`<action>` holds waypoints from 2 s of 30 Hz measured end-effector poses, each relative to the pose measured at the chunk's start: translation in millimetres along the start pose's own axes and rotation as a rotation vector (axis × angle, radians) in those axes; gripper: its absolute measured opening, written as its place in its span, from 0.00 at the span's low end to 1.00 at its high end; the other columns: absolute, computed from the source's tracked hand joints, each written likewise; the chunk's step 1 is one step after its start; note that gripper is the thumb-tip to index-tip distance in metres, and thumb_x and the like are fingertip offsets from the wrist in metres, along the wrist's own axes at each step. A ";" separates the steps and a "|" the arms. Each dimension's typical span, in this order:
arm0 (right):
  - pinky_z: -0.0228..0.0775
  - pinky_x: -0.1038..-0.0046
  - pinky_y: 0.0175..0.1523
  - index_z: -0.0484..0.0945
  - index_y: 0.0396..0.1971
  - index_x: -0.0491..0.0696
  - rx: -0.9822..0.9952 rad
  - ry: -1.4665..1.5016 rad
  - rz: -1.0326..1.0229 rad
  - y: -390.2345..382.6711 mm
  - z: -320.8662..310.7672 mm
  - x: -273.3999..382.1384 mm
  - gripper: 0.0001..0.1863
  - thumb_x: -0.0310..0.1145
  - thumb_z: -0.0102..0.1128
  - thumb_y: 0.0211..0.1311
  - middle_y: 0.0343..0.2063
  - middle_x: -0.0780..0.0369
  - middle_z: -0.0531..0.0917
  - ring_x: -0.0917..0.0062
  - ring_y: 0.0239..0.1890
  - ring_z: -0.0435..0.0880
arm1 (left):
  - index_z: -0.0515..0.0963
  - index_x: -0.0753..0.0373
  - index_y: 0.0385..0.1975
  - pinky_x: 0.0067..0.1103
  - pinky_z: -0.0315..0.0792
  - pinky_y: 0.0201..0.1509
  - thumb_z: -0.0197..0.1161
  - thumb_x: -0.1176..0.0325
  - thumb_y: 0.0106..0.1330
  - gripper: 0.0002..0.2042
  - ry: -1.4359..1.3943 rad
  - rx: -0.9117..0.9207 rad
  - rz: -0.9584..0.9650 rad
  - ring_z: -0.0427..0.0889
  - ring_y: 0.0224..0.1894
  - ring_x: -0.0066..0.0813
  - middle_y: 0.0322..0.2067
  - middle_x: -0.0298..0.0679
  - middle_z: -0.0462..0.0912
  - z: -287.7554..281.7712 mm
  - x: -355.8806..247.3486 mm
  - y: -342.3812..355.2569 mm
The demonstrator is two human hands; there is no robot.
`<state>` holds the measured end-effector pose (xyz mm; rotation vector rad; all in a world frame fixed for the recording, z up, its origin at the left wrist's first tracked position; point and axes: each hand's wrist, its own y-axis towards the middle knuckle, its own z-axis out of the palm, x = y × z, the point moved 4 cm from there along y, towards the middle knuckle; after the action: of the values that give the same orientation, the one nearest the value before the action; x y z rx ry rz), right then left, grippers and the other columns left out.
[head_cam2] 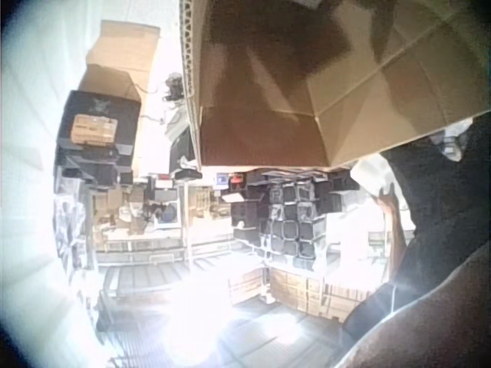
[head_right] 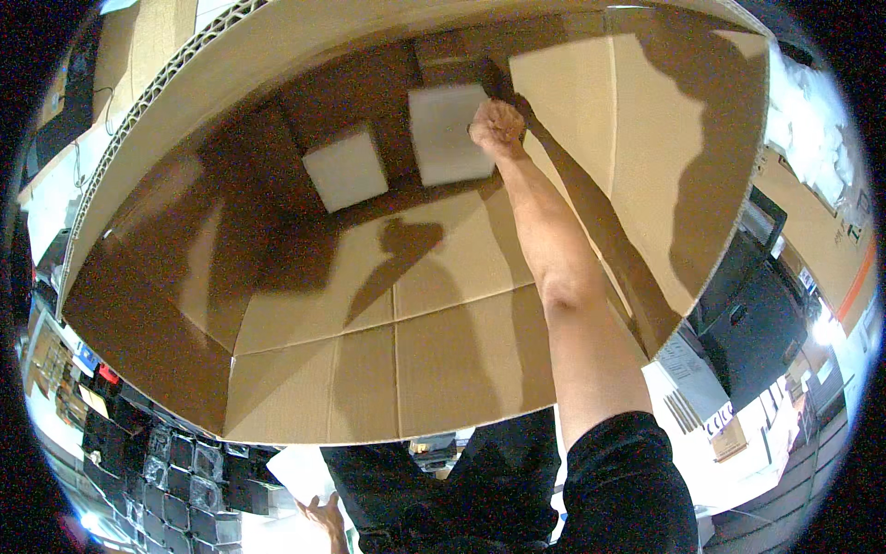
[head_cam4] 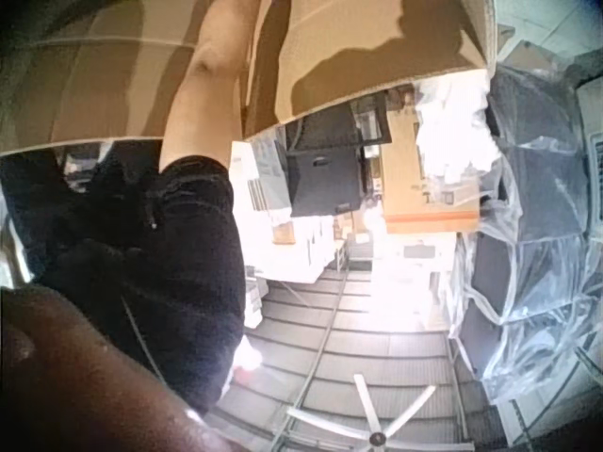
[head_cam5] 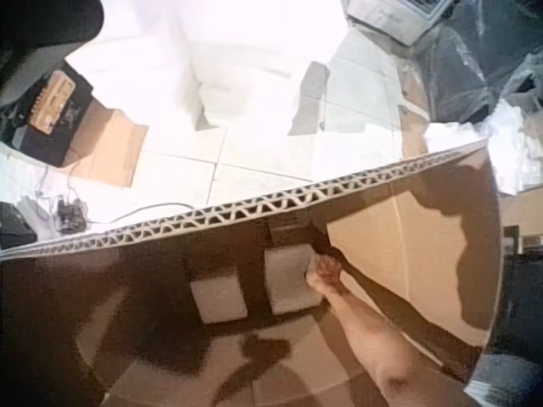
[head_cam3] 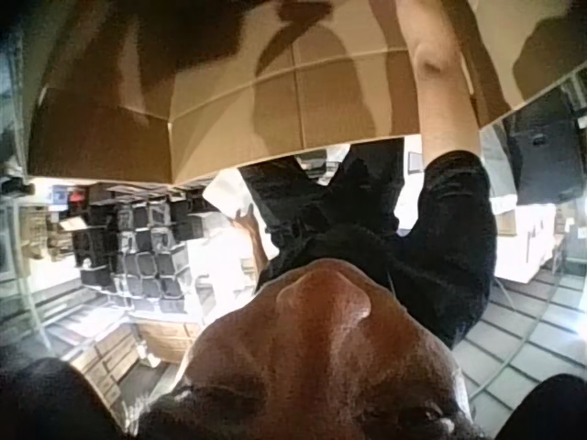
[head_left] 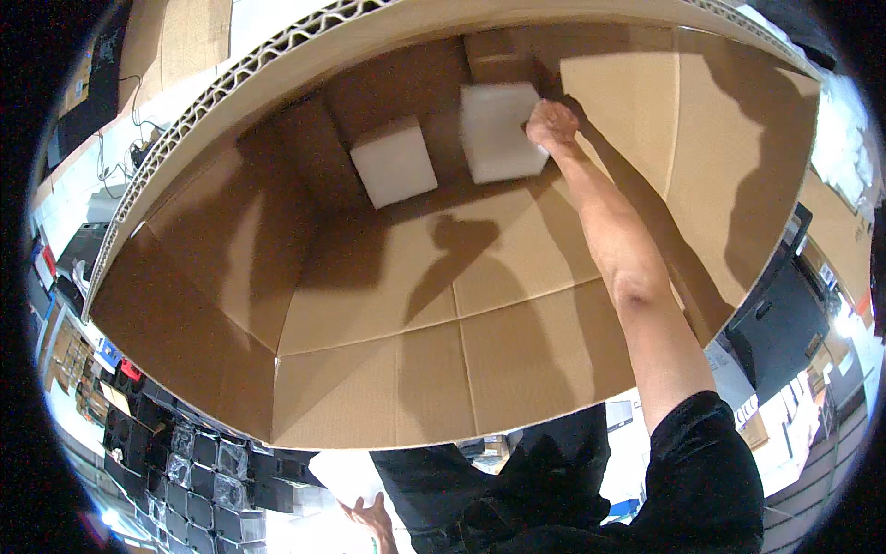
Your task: The person opens a cardboard box with a red utility knife, cuts and places white foam padding inside, then retrieves a black and gold karaoke amplifier, wipes it with a cloth, and places it into the box.
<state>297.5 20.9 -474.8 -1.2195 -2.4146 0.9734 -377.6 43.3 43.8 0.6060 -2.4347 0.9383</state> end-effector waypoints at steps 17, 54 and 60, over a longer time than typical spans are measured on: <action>0.78 0.57 0.47 0.73 0.41 0.33 -0.200 0.391 0.324 -15.8 71.5 -52.0 0.16 0.29 0.56 0.56 0.32 0.43 0.83 0.54 0.41 0.85 | 0.82 0.70 0.34 0.36 0.70 0.58 0.64 0.73 0.52 0.11 0.059 0.058 0.188 0.71 0.59 0.55 0.59 0.65 0.67 50.8 6.4 -3.6; 0.82 0.62 0.42 0.78 0.47 0.44 0.292 0.416 0.378 -20.7 161.1 -58.4 0.21 0.45 0.45 0.68 0.47 0.56 0.82 0.62 0.42 0.84 | 0.72 0.68 0.49 0.35 0.72 0.55 0.62 0.59 0.57 0.24 -0.112 0.151 0.122 0.74 0.55 0.52 0.58 0.62 0.69 67.3 -2.7 2.3; 0.74 0.61 0.51 0.82 0.39 0.43 0.210 0.297 -0.011 -29.3 62.2 50.6 0.31 0.59 0.48 0.65 0.42 0.52 0.84 0.59 0.45 0.83 | 0.70 0.67 0.51 0.35 0.73 0.55 0.62 0.57 0.58 0.26 -0.216 0.186 0.107 0.74 0.54 0.52 0.58 0.61 0.69 69.2 1.8 -1.1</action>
<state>217.4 20.7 -504.2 -1.1799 -2.0347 0.9404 -396.1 -6.7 -0.5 0.6781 -2.6101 1.2091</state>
